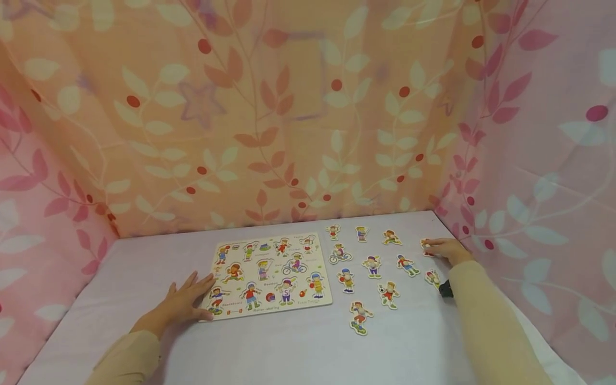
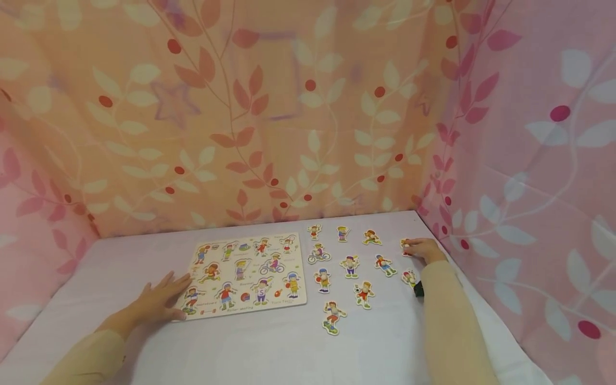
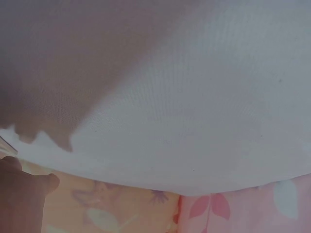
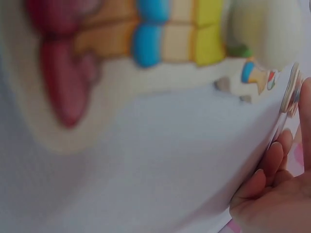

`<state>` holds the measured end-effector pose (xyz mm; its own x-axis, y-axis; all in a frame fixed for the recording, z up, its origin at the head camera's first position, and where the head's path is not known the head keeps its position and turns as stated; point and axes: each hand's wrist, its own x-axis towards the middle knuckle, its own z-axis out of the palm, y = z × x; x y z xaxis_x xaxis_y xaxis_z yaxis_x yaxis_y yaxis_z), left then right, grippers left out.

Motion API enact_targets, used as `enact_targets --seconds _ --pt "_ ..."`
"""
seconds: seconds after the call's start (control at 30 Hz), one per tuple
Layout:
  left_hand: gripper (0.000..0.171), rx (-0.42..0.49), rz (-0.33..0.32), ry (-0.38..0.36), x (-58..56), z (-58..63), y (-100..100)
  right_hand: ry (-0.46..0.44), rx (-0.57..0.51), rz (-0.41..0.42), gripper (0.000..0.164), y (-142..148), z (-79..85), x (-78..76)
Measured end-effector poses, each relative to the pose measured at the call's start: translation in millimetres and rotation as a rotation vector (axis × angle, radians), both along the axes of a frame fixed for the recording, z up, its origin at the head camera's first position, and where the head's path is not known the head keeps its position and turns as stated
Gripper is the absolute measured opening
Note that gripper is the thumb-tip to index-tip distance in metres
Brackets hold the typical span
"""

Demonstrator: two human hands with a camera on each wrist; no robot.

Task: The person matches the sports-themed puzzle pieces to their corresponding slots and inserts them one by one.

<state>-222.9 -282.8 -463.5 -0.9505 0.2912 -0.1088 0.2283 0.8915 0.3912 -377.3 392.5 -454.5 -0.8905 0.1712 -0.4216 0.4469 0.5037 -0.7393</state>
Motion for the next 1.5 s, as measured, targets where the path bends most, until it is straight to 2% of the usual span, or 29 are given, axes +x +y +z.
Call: enact_targets --seconds 0.13,0.3,0.6,0.7,0.9,1.03,1.27,1.5 --pt "0.098 -0.007 -0.002 0.020 4.1 -2.6 -2.0 -0.014 0.073 -0.027 0.059 -8.2 -0.1 -4.4" --pt "0.097 -0.016 -0.004 0.030 6.9 -2.6 -2.8 -0.060 0.090 -0.076 0.057 -10.2 -2.9 -9.9" --pt "0.096 -0.022 -0.015 0.033 1.8 4.9 2.1 -0.060 0.152 -0.079 0.058 -8.2 1.5 -10.9" --pt "0.095 -0.025 -0.015 0.030 0.4 4.5 2.1 -0.036 0.116 -0.080 0.059 -4.8 2.6 -8.6" --pt "0.097 -0.036 -0.022 0.023 0.4 1.0 1.0 -0.018 0.052 -0.133 0.062 4.6 3.1 0.1" --pt "0.096 -0.041 -0.017 0.027 2.0 1.3 1.7 -0.015 0.041 -0.095 0.065 5.8 7.1 9.2" --pt "0.093 -0.042 -0.033 0.048 7.3 7.3 7.3 0.020 -0.059 -0.077 0.065 6.6 14.2 17.0" --pt "0.093 -0.066 -0.018 0.041 7.8 9.7 6.7 0.050 -0.073 -0.017 0.064 -4.8 27.7 24.6"
